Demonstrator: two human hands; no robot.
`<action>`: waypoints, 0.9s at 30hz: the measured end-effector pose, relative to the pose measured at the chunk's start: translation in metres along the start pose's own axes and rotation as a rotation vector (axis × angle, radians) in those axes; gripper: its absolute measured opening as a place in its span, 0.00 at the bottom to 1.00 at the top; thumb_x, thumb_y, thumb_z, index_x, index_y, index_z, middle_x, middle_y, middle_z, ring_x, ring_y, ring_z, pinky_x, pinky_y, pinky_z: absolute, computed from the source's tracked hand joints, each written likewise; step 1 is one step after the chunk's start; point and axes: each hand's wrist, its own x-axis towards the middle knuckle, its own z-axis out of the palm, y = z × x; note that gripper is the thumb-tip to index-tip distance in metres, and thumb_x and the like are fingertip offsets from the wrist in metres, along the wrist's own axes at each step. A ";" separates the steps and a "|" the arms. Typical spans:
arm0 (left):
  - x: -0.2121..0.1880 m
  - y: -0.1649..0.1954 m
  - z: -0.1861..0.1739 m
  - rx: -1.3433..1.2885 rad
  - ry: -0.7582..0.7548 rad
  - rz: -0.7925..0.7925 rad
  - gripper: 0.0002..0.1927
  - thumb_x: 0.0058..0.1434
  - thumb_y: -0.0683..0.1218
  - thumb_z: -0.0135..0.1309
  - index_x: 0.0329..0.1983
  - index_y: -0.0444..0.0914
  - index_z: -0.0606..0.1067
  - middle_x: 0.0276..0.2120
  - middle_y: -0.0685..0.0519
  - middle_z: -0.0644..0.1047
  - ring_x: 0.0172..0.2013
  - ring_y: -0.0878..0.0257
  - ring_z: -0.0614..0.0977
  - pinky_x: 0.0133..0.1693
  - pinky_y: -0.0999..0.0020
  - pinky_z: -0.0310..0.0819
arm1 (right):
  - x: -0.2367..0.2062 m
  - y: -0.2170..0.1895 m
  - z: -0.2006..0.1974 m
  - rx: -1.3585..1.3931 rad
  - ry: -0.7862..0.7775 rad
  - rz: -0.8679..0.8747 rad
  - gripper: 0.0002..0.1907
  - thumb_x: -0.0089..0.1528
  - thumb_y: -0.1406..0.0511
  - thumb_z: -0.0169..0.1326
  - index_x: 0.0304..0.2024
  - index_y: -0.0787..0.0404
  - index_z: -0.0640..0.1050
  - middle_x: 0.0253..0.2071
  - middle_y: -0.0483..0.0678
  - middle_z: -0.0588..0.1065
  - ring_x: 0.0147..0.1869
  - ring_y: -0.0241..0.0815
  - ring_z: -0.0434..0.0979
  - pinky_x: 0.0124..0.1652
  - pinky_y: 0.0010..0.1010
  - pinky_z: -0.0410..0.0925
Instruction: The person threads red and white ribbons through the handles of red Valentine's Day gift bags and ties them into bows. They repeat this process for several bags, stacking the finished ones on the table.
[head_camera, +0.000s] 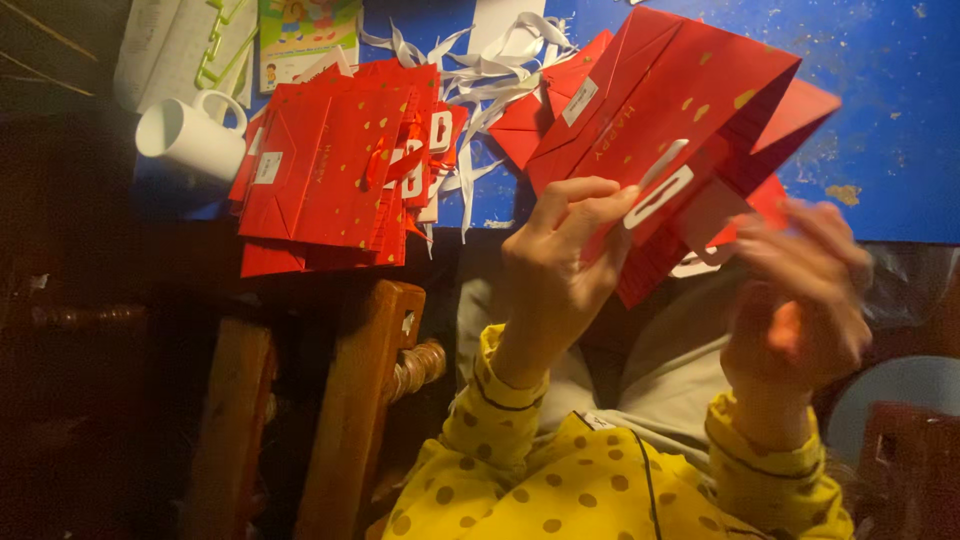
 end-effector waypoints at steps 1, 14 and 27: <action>-0.002 0.000 0.002 -0.005 0.000 -0.002 0.14 0.64 0.39 0.63 0.51 0.45 0.79 0.48 0.55 0.79 0.37 0.62 0.85 0.37 0.70 0.80 | -0.004 -0.001 0.002 0.127 0.059 0.070 0.19 0.75 0.59 0.53 0.67 0.53 0.69 0.60 0.47 0.70 0.68 0.45 0.71 0.69 0.39 0.63; -0.038 0.001 0.011 -0.019 -0.132 0.267 0.12 0.62 0.46 0.62 0.48 0.43 0.79 0.55 0.50 0.77 0.64 0.51 0.77 0.68 0.52 0.69 | -0.056 0.041 0.017 0.670 0.106 0.650 0.25 0.77 0.67 0.53 0.72 0.64 0.61 0.57 0.48 0.67 0.57 0.38 0.69 0.58 0.28 0.65; -0.048 -0.030 -0.087 0.317 0.243 0.144 0.13 0.64 0.41 0.61 0.49 0.45 0.74 0.51 0.53 0.78 0.62 0.50 0.76 0.71 0.46 0.57 | 0.004 -0.019 0.205 1.347 -0.366 1.015 0.31 0.74 0.67 0.50 0.79 0.60 0.58 0.58 0.46 0.69 0.55 0.34 0.69 0.52 0.27 0.66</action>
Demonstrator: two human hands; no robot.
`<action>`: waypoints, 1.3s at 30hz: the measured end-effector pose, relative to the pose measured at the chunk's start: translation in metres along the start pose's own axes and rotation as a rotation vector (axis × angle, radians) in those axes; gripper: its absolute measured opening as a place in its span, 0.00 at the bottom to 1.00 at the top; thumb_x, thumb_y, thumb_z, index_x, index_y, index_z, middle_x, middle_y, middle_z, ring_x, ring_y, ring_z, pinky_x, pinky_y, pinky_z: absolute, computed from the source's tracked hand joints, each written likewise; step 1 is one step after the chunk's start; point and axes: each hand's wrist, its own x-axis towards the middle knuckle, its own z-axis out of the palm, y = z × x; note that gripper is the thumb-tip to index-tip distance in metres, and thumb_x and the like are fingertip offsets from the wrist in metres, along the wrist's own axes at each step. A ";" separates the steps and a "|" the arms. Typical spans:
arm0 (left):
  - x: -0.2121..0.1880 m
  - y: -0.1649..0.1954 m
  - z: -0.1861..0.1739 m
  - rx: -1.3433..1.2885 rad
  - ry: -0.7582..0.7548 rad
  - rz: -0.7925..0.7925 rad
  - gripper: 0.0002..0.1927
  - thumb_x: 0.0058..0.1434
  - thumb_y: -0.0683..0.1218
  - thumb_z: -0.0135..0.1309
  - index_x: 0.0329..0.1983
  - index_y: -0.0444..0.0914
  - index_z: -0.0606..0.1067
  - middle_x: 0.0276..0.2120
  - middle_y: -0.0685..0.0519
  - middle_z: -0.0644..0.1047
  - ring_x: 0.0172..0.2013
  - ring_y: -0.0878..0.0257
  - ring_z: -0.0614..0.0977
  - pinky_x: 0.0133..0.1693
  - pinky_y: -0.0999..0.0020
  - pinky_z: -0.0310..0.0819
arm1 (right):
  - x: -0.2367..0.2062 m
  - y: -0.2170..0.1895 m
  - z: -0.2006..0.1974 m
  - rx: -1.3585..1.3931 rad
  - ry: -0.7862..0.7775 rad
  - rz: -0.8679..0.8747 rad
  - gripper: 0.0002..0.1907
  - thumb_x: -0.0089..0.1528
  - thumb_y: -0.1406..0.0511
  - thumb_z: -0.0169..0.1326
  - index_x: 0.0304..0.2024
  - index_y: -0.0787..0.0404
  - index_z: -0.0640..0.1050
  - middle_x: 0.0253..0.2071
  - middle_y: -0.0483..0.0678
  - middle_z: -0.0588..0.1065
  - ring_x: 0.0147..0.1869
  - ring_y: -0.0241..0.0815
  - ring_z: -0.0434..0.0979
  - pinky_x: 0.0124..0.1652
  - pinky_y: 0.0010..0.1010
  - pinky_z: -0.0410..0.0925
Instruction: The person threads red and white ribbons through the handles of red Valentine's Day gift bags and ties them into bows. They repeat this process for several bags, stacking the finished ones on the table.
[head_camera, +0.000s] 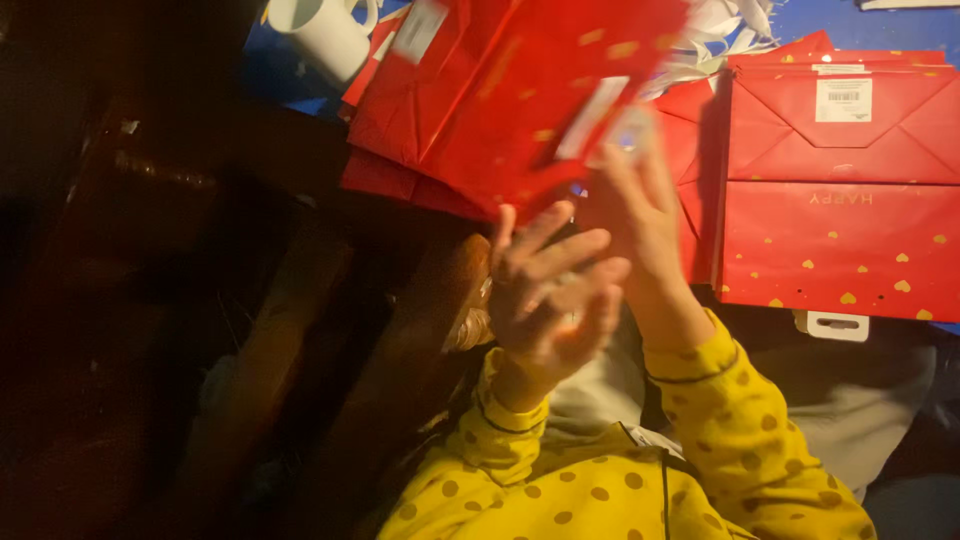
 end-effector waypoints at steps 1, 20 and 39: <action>-0.002 -0.006 0.002 0.033 0.029 -0.043 0.13 0.65 0.40 0.60 0.50 0.46 0.76 0.51 0.54 0.78 0.61 0.51 0.77 0.70 0.48 0.61 | 0.002 0.002 0.006 0.014 -0.029 0.031 0.31 0.73 0.67 0.50 0.77 0.59 0.57 0.60 0.46 0.68 0.58 0.36 0.70 0.54 0.30 0.69; -0.061 -0.093 0.090 0.003 -0.117 -0.616 0.14 0.65 0.46 0.59 0.51 0.36 0.76 0.44 0.45 0.78 0.47 0.47 0.79 0.49 0.56 0.73 | -0.086 -0.001 -0.078 -0.492 0.088 -0.089 0.15 0.75 0.69 0.46 0.63 0.67 0.71 0.47 0.50 0.77 0.53 0.37 0.78 0.57 0.30 0.71; -0.038 0.007 0.068 -0.346 -0.314 -0.159 0.17 0.63 0.32 0.62 0.50 0.37 0.70 0.44 0.51 0.79 0.42 0.54 0.82 0.46 0.63 0.78 | -0.130 -0.053 -0.064 -1.055 0.137 -0.355 0.13 0.68 0.78 0.54 0.55 0.70 0.77 0.49 0.53 0.78 0.51 0.36 0.79 0.52 0.24 0.70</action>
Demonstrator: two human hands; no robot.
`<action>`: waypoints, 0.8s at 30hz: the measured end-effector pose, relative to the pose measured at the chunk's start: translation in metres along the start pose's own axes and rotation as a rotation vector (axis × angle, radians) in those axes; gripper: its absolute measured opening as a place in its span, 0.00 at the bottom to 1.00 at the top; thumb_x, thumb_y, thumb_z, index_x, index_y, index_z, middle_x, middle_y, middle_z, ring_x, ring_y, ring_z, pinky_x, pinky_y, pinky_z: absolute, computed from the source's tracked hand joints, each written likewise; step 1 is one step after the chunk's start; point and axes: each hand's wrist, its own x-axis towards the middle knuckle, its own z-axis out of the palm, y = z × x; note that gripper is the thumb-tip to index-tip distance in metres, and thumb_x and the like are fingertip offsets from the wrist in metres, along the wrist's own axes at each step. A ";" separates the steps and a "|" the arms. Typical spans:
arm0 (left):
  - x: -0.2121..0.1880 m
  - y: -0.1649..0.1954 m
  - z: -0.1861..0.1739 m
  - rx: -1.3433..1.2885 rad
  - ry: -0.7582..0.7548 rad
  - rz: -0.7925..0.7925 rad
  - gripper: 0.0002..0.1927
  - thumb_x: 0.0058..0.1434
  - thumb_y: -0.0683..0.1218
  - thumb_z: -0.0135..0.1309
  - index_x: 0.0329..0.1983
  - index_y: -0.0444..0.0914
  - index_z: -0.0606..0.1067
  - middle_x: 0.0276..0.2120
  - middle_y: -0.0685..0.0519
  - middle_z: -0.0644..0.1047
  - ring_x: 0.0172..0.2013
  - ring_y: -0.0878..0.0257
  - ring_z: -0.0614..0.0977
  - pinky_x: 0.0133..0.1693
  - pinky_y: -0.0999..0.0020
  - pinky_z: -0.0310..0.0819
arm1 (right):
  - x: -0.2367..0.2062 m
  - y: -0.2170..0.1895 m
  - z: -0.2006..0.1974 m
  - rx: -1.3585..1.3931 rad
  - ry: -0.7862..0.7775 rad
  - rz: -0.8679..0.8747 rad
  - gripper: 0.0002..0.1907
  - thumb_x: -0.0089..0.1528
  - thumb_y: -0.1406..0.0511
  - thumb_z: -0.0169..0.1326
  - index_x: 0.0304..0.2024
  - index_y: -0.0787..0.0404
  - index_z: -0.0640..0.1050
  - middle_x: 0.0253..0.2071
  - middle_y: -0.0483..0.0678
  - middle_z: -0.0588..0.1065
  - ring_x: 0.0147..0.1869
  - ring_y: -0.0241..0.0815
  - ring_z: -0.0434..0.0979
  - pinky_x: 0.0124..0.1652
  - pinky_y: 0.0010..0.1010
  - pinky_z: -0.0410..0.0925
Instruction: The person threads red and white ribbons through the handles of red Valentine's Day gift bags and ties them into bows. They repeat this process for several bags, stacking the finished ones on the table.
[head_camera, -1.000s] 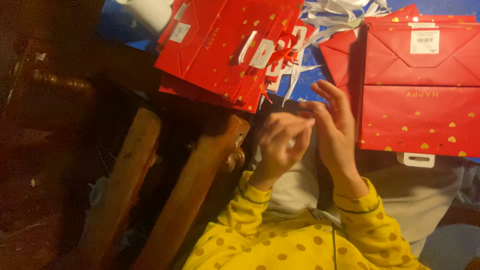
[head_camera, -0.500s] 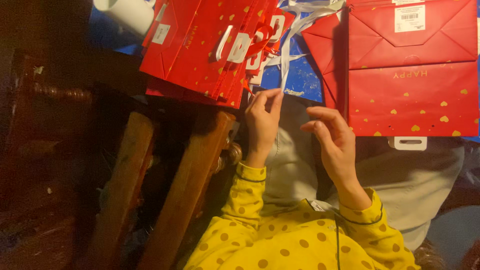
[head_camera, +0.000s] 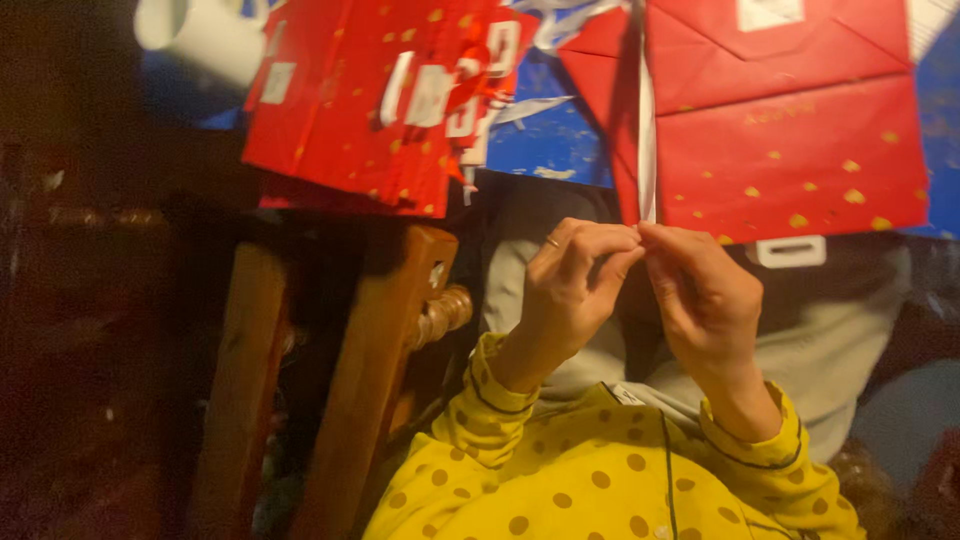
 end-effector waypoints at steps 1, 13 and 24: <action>0.002 0.003 0.002 -0.048 -0.001 0.021 0.18 0.65 0.32 0.62 0.51 0.37 0.69 0.47 0.52 0.80 0.43 0.55 0.82 0.46 0.65 0.79 | -0.002 0.000 -0.006 0.031 0.020 0.033 0.12 0.68 0.78 0.55 0.54 0.70 0.78 0.46 0.52 0.78 0.49 0.36 0.77 0.50 0.23 0.69; 0.037 -0.012 0.032 -0.154 -0.213 0.114 0.19 0.63 0.38 0.66 0.53 0.43 0.73 0.45 0.53 0.79 0.49 0.56 0.81 0.51 0.65 0.76 | -0.029 0.007 -0.120 0.873 -0.290 -0.206 0.05 0.63 0.64 0.60 0.35 0.57 0.77 0.31 0.43 0.77 0.37 0.38 0.76 0.48 0.33 0.66; 0.046 -0.016 0.062 0.071 -0.345 0.008 0.14 0.62 0.46 0.63 0.48 0.40 0.75 0.41 0.51 0.78 0.45 0.51 0.78 0.49 0.57 0.74 | -0.050 0.060 -0.096 1.019 0.202 0.224 0.06 0.71 0.69 0.54 0.40 0.65 0.73 0.34 0.54 0.74 0.23 0.32 0.67 0.26 0.25 0.65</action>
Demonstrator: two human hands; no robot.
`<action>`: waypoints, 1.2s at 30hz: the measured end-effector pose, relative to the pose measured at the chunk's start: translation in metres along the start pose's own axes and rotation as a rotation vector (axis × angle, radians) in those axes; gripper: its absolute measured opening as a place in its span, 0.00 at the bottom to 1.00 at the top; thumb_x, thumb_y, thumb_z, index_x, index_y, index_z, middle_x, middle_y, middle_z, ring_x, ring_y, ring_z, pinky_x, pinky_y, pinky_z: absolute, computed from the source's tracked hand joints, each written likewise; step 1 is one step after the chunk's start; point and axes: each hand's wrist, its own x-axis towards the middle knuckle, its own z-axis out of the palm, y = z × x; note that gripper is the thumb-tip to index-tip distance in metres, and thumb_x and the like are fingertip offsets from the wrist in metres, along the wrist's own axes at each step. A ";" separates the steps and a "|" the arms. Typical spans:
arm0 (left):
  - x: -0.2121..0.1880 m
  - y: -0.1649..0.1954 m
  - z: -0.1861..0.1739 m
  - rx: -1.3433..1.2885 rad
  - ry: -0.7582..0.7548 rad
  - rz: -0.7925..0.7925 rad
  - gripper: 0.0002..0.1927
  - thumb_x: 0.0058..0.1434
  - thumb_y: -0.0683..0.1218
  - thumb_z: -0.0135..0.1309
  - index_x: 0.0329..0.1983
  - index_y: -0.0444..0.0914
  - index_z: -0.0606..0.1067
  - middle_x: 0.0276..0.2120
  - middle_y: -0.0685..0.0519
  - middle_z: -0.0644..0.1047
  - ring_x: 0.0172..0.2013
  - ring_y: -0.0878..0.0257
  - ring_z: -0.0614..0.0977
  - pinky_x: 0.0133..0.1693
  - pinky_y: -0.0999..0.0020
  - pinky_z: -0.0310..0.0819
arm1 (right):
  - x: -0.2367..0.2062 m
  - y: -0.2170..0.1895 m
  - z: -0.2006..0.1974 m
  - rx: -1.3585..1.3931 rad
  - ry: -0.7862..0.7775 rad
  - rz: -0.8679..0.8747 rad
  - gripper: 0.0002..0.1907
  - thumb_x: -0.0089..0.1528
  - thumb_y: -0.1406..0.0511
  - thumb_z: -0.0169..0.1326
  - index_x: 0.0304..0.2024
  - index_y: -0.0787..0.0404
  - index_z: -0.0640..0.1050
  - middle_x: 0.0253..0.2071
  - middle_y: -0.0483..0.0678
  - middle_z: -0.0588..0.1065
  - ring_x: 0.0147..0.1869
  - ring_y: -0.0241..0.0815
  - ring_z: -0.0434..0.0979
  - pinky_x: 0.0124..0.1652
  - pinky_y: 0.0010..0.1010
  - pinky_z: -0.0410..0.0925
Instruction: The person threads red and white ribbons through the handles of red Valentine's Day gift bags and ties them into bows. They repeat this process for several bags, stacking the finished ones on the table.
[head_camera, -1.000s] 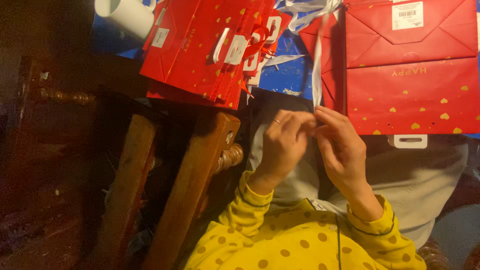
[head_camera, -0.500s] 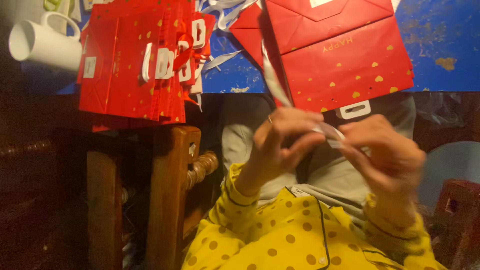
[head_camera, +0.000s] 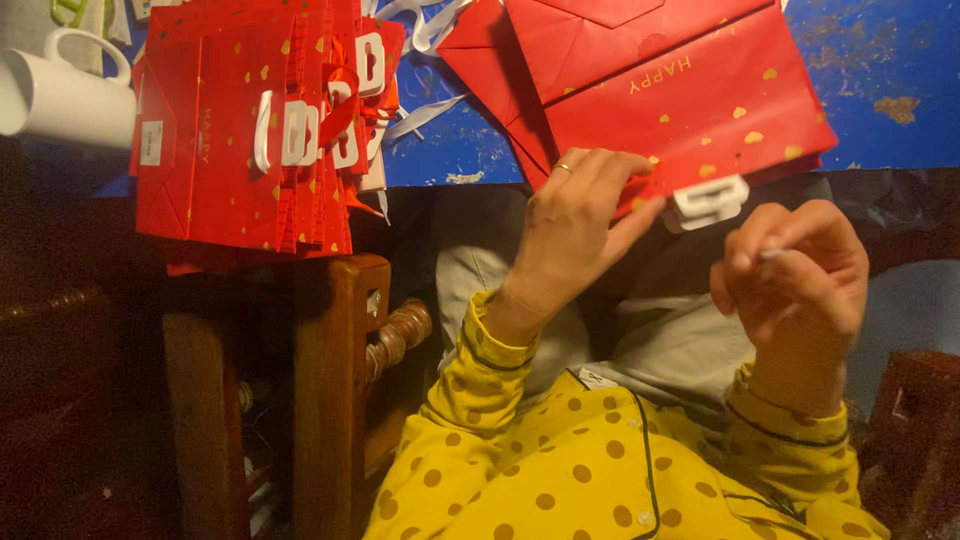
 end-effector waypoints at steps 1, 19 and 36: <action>0.001 -0.002 0.001 -0.016 0.027 -0.006 0.12 0.64 0.46 0.62 0.49 0.40 0.75 0.40 0.51 0.78 0.43 0.51 0.79 0.47 0.58 0.74 | 0.002 0.004 0.007 -0.096 0.009 -0.067 0.05 0.72 0.69 0.55 0.42 0.65 0.74 0.37 0.53 0.74 0.26 0.33 0.67 0.29 0.25 0.67; -0.005 0.005 -0.001 -0.239 -0.032 -0.296 0.14 0.68 0.47 0.58 0.56 0.41 0.79 0.28 0.48 0.78 0.28 0.59 0.80 0.34 0.65 0.75 | 0.036 0.034 0.033 -1.576 0.098 -0.411 0.08 0.65 0.67 0.68 0.37 0.58 0.80 0.41 0.47 0.71 0.52 0.46 0.68 0.55 0.37 0.59; -0.004 -0.040 0.018 -1.201 0.357 -0.441 0.11 0.80 0.49 0.42 0.58 0.39 0.64 0.46 0.39 0.82 0.39 0.55 0.86 0.41 0.64 0.83 | 0.033 0.033 0.014 -1.490 -0.001 -0.368 0.16 0.59 0.72 0.61 0.50 0.63 0.80 0.51 0.54 0.76 0.58 0.58 0.72 0.59 0.44 0.63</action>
